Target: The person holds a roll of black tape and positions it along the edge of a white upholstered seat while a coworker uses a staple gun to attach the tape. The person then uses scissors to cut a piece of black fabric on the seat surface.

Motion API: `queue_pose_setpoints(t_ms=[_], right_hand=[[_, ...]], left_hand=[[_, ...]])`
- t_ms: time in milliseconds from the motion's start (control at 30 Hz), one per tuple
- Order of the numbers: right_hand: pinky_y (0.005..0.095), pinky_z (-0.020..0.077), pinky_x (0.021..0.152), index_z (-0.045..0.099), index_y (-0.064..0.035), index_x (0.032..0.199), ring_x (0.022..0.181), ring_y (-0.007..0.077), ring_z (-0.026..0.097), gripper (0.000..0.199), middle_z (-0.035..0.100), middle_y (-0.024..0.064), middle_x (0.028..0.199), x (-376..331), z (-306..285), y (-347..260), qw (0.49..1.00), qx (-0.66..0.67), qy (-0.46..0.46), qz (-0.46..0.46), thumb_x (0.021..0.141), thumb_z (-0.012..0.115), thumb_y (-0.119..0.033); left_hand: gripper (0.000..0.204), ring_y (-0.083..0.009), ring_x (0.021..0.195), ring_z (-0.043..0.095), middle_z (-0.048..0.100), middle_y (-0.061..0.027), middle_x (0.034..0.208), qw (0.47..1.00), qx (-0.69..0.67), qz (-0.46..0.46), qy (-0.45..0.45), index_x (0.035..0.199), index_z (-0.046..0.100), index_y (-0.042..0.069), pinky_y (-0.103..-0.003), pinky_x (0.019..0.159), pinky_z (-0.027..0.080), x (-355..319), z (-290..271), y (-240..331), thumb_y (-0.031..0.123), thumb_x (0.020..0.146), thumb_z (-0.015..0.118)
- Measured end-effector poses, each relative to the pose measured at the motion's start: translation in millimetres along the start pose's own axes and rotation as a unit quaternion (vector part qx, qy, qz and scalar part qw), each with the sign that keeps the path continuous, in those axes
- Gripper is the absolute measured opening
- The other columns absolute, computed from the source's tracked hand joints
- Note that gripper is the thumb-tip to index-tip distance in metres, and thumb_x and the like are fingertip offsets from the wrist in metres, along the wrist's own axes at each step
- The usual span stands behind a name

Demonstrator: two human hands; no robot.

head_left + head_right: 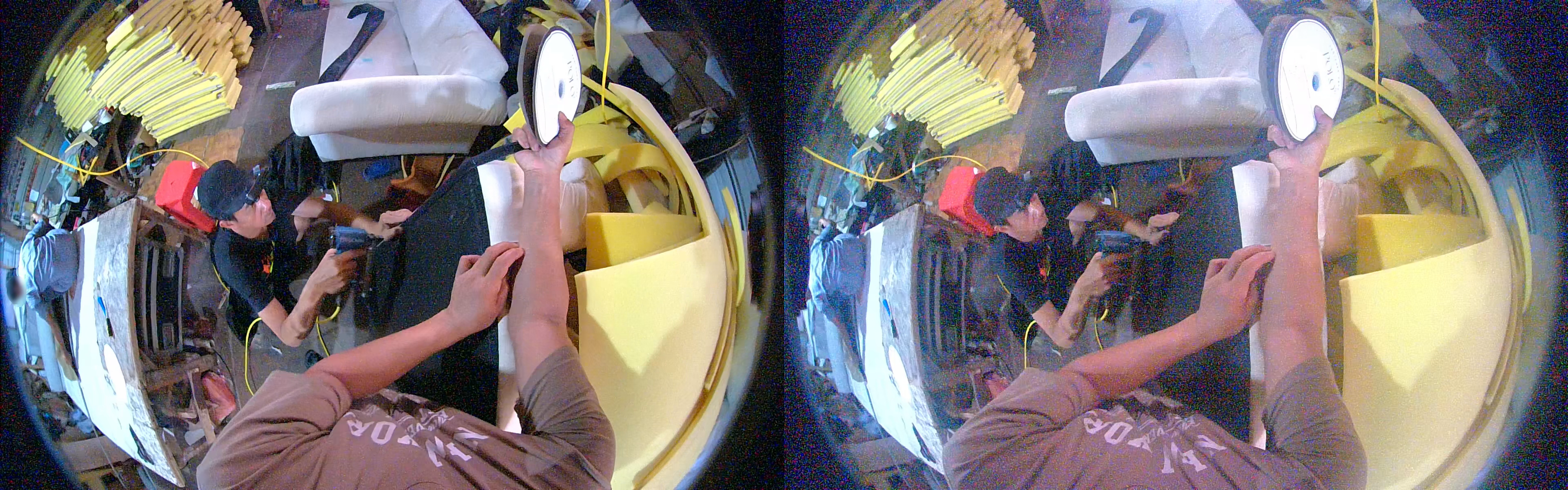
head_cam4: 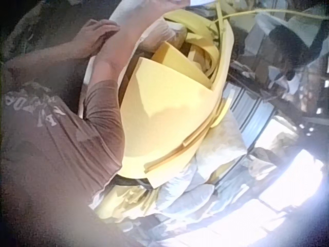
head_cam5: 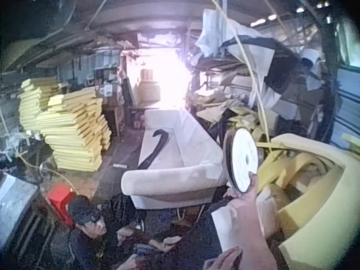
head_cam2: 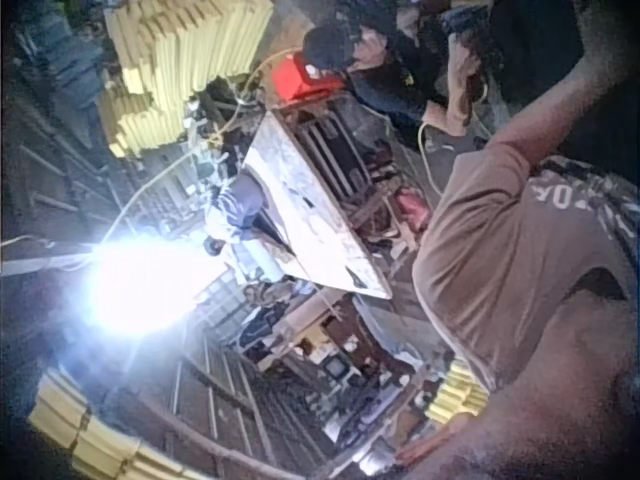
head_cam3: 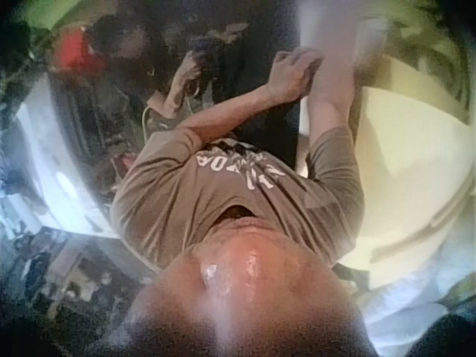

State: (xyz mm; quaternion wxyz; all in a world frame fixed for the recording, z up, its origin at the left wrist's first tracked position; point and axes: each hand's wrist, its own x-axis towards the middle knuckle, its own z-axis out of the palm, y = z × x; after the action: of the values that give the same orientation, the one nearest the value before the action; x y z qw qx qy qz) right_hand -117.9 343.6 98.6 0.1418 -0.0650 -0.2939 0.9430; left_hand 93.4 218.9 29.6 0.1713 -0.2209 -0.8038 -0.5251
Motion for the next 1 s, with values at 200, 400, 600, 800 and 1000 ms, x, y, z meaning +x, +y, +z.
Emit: queue_pose_setpoints(t_ms=[200, 400, 600, 800, 1000], right_hand=[[0.0297, 0.0339, 0.039, 0.051, -0.0160, 0.118, 0.062, 0.0177, 0.057, 0.042, 0.065, 0.0039, 0.096, 28.7, -35.2, -11.3, 0.982, -0.013, -0.183, 0.038, 0.082, 0.053, -0.038], [0.0283, 0.0316, 0.038, 0.051, -0.0163, 0.117, 0.061, 0.0176, 0.057, 0.042, 0.066, 0.0041, 0.095, 21.8, -29.0, -11.3, 0.991, -0.028, -0.131, 0.015, 0.081, 0.054, -0.038], [0.0283, 0.0323, 0.038, 0.053, -0.0156, 0.116, 0.063, 0.0182, 0.058, 0.043, 0.065, 0.0048, 0.095, 21.7, -33.2, -12.1, 0.966, 0.041, -0.246, 0.072, 0.080, 0.056, -0.039], [0.0263, 0.0235, 0.039, 0.062, -0.0125, 0.098, 0.034, 0.0114, 0.029, 0.029, 0.066, 0.0029, 0.080, -3.0, -3.9, -5.9, 0.997, 0.005, -0.073, 0.015, 0.080, 0.058, -0.034], [0.0281, 0.0328, 0.040, 0.052, -0.0170, 0.119, 0.069, 0.0189, 0.062, 0.044, 0.067, 0.0043, 0.099, 14.6, -27.7, -9.0, 0.995, -0.012, -0.101, 0.023, 0.080, 0.056, -0.039]], left_hand=[[0.046, -0.0217, 0.103, 0.058, 0.056, -0.0046, 0.121, 1.000, -0.016, 0.007, 0.009, 0.118, 0.053, 0.013, -0.037, 0.084, 0.040, 2.0, 1.0, 2.2, 0.001, 0.075, 0.059], [0.041, -0.0225, 0.102, 0.058, 0.058, -0.0061, 0.119, 1.000, -0.007, 0.025, 0.005, 0.115, 0.056, 0.011, -0.036, 0.082, 0.040, 2.5, 1.0, 2.1, 0.002, 0.075, 0.061], [0.039, -0.0268, 0.100, 0.059, 0.058, -0.0109, 0.119, 0.995, -0.044, 0.074, 0.049, 0.111, 0.060, 0.010, -0.037, 0.079, 0.043, -19.8, 2.2, 7.3, 0.002, 0.073, 0.067], [0.050, -0.0246, 0.110, 0.055, 0.053, -0.0108, 0.127, 0.996, -0.029, 0.078, 0.027, 0.120, 0.055, 0.009, -0.034, 0.082, 0.041, -24.0, -1.5, 4.3, 0.001, 0.071, 0.061], [0.049, -0.0245, 0.109, 0.055, 0.052, -0.0113, 0.127, 0.996, -0.034, 0.072, 0.028, 0.121, 0.055, 0.008, -0.034, 0.083, 0.041, -23.7, -0.4, 8.1, 0.001, 0.072, 0.061]])
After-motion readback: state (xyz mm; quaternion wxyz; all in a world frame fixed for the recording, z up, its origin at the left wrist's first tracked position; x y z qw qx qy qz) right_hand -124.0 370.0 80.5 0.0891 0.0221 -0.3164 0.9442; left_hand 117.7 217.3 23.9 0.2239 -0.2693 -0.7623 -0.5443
